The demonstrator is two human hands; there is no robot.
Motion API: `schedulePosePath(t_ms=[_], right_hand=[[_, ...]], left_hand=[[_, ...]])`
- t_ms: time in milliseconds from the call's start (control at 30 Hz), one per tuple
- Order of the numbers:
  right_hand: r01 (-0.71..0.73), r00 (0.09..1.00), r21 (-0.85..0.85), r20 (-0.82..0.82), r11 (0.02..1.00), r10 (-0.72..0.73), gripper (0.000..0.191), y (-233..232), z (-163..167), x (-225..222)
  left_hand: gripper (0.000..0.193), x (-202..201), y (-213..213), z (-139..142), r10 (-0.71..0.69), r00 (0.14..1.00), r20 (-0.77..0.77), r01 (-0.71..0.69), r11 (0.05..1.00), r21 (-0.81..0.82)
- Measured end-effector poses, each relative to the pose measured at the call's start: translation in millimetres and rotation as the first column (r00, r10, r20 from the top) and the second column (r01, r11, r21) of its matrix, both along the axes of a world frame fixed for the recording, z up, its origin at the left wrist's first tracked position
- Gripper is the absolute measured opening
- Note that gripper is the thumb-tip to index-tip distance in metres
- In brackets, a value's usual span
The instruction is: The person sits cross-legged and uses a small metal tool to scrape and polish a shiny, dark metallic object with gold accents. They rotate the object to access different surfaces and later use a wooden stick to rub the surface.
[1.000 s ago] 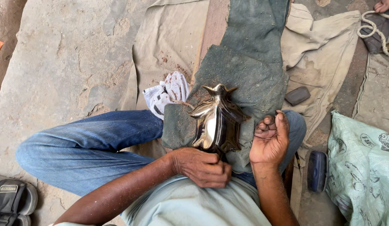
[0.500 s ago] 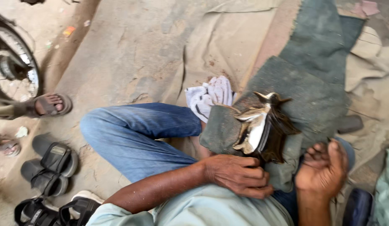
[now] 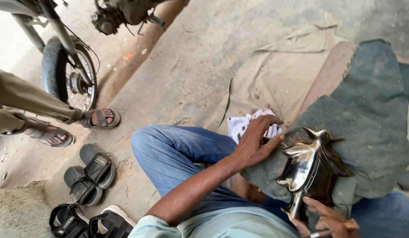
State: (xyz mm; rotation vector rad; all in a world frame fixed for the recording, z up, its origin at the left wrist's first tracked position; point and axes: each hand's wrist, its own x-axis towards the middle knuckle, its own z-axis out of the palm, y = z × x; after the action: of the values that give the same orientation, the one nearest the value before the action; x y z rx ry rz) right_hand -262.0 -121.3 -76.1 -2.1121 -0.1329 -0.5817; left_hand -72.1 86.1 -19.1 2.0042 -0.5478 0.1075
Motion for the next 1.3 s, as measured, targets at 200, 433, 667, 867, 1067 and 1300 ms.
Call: schedulePosePath(t_ms=[200, 433, 667, 867, 1067, 1300], right_hand=[[0.166, 0.903, -0.271, -0.344, 0.948, -0.256, 0.042, 5.0, 36.8, -18.7], [0.153, 0.847, 0.008, -0.516, 0.988, -0.127, 0.042, 23.1, 66.6, -2.7], [0.163, 0.894, 0.234, -0.447, 0.958, -0.043, 0.039, 21.9, 56.2, -9.1], [0.326, 0.834, 0.442, -0.551, 0.836, -0.033, 0.036, 19.2, 46.5, -14.1], [0.467, 0.814, 0.582, -0.578, 0.665, -0.066, 0.033, 9.5, 46.9, -23.8], [0.428, 0.843, 0.471, -0.515, 0.771, -0.154, 0.037, 7.9, 35.9, -28.2]], left_hand=[[0.051, 13.1, -17.5, -43.7, -0.319, 0.626, -0.711, 0.074, 0.932, -0.354], [0.045, 1.2, -25.4, -44.5, -0.563, 0.555, -0.613, -0.112, 0.679, -0.725], [0.050, -3.0, -25.8, -35.3, -0.403, 0.530, -0.746, -0.238, 0.774, -0.587], [0.044, -9.4, -31.4, -40.6, -0.401, 0.535, -0.744, -0.284, 0.744, -0.605], [0.036, -19.2, -37.4, -52.4, -0.203, 0.605, -0.770, -0.289, 0.845, -0.450], [0.053, 4.3, -19.2, -29.6, 0.047, 0.940, -0.339, 0.047, 0.963, 0.266]])
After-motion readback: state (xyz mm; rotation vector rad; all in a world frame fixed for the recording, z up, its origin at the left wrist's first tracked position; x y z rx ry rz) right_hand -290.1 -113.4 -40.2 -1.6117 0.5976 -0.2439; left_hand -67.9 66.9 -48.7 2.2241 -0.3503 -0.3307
